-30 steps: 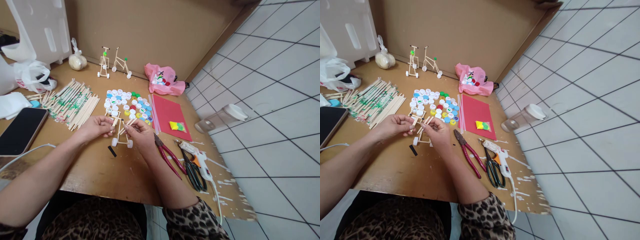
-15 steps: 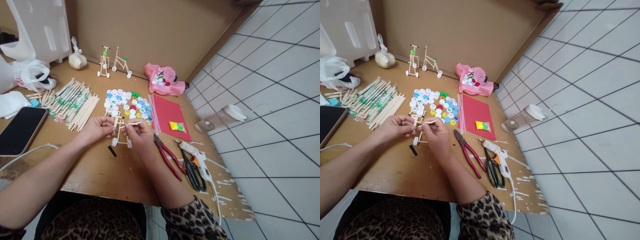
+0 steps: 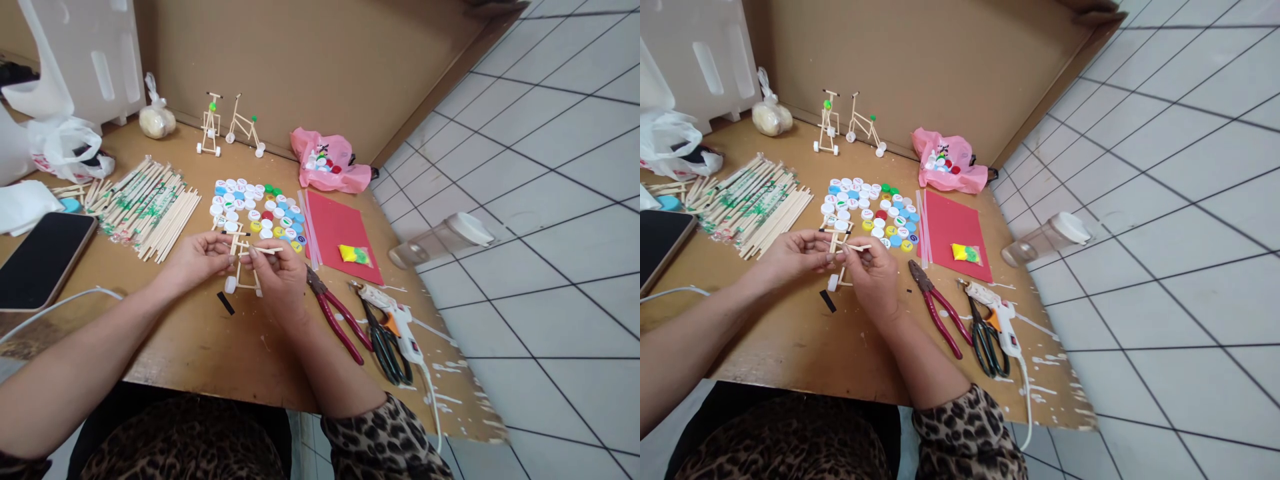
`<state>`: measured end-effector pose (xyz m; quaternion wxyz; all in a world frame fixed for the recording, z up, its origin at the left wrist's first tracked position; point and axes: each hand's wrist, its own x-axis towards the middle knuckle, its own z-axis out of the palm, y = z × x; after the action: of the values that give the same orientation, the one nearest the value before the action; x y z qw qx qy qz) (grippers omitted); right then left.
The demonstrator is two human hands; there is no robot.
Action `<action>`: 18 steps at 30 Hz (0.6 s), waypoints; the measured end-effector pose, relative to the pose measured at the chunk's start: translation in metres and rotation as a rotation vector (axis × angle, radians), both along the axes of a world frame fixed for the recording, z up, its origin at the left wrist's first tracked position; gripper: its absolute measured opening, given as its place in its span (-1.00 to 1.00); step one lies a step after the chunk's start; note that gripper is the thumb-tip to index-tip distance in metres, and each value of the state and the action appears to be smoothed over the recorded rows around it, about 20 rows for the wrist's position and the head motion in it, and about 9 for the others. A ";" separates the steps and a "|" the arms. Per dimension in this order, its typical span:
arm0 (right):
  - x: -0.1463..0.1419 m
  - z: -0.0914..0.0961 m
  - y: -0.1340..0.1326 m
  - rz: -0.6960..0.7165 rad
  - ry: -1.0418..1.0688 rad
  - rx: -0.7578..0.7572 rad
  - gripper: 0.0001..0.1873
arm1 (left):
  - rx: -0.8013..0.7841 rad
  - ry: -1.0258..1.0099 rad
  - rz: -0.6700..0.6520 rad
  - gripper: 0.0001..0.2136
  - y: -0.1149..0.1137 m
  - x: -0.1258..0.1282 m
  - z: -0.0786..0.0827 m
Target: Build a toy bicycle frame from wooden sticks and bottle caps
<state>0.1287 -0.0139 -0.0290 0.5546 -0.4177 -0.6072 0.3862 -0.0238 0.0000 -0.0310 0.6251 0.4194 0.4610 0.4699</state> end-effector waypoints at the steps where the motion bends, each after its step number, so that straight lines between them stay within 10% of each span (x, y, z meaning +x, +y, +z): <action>1: 0.000 -0.001 0.000 0.007 0.005 0.015 -0.88 | 0.000 -0.007 0.006 -0.64 0.000 0.000 0.000; 18: 0.003 -0.003 0.002 -0.009 0.006 0.078 -0.91 | -0.064 0.084 0.050 -0.87 -0.004 0.001 0.018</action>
<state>0.1322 -0.0123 -0.0320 0.5739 -0.3977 -0.6182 0.3609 -0.0228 -0.0038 -0.0127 0.6065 0.4069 0.5119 0.4523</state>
